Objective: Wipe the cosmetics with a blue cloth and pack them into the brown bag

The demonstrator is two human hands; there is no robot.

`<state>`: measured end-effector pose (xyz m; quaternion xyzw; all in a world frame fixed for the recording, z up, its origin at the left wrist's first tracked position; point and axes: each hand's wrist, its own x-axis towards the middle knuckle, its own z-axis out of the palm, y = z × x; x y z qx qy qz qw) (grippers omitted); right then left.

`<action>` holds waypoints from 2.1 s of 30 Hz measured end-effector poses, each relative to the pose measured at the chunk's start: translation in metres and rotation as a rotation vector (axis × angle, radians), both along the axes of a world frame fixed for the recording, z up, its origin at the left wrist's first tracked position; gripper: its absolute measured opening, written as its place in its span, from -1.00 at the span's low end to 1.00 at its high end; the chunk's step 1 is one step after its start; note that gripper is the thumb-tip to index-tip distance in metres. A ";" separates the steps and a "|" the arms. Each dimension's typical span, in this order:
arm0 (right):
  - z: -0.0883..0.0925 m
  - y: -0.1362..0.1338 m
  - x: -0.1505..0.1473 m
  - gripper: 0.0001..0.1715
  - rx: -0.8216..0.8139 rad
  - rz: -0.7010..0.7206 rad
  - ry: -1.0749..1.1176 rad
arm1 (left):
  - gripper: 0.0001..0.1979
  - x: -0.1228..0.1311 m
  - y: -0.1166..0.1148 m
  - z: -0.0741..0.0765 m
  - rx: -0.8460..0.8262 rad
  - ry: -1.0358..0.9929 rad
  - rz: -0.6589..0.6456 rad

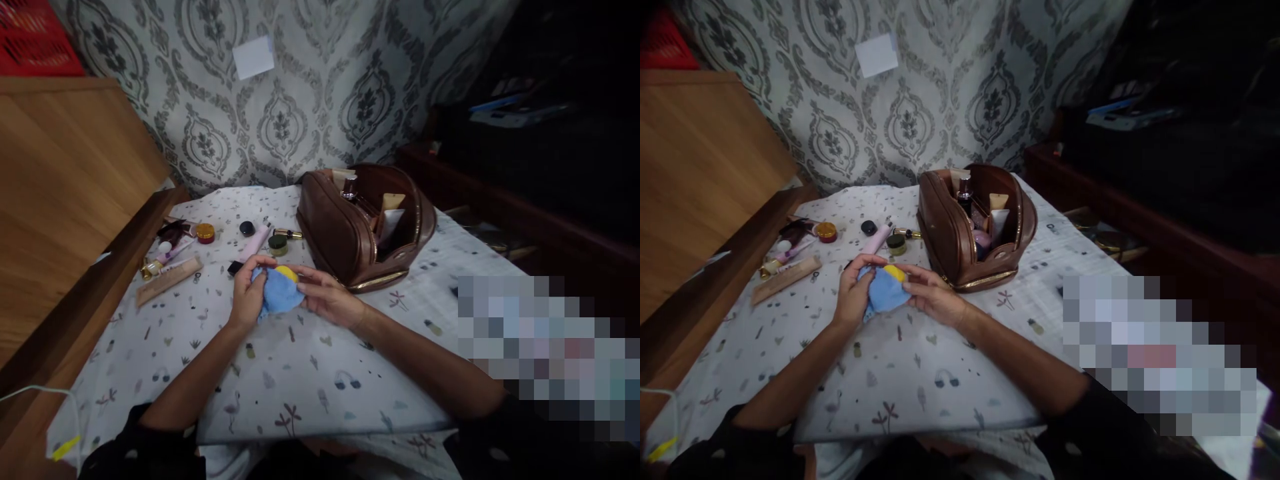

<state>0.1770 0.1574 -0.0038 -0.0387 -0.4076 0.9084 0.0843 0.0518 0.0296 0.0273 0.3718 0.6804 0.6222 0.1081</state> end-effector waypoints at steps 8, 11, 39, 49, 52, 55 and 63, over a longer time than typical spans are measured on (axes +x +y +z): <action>-0.005 -0.002 -0.002 -0.47 0.210 -0.244 -0.022 | -0.44 -0.004 -0.003 -0.010 -0.054 0.540 -0.312; -0.003 -0.003 -0.002 -0.53 0.237 -0.254 -0.030 | -0.41 -0.005 -0.002 -0.013 -0.144 0.723 -0.351; 0.004 -0.012 0.006 -0.51 0.641 -0.222 -0.069 | -0.74 -0.015 0.003 -0.013 -0.071 -0.307 -0.202; 0.014 -0.011 0.006 -0.51 0.000 -0.276 -0.106 | -0.36 0.004 0.003 -0.008 0.048 -0.158 -0.324; 0.014 -0.011 0.006 -0.48 -0.016 -0.226 -0.143 | -0.39 0.006 0.003 -0.006 0.016 -0.088 -0.272; 0.013 -0.012 0.005 -0.53 0.032 -0.200 -0.123 | -0.47 0.001 0.003 -0.006 -0.023 -0.048 -0.233; 0.004 -0.014 0.002 -0.49 0.207 -0.190 -0.065 | -0.57 -0.006 -0.003 -0.005 -0.080 0.105 -0.271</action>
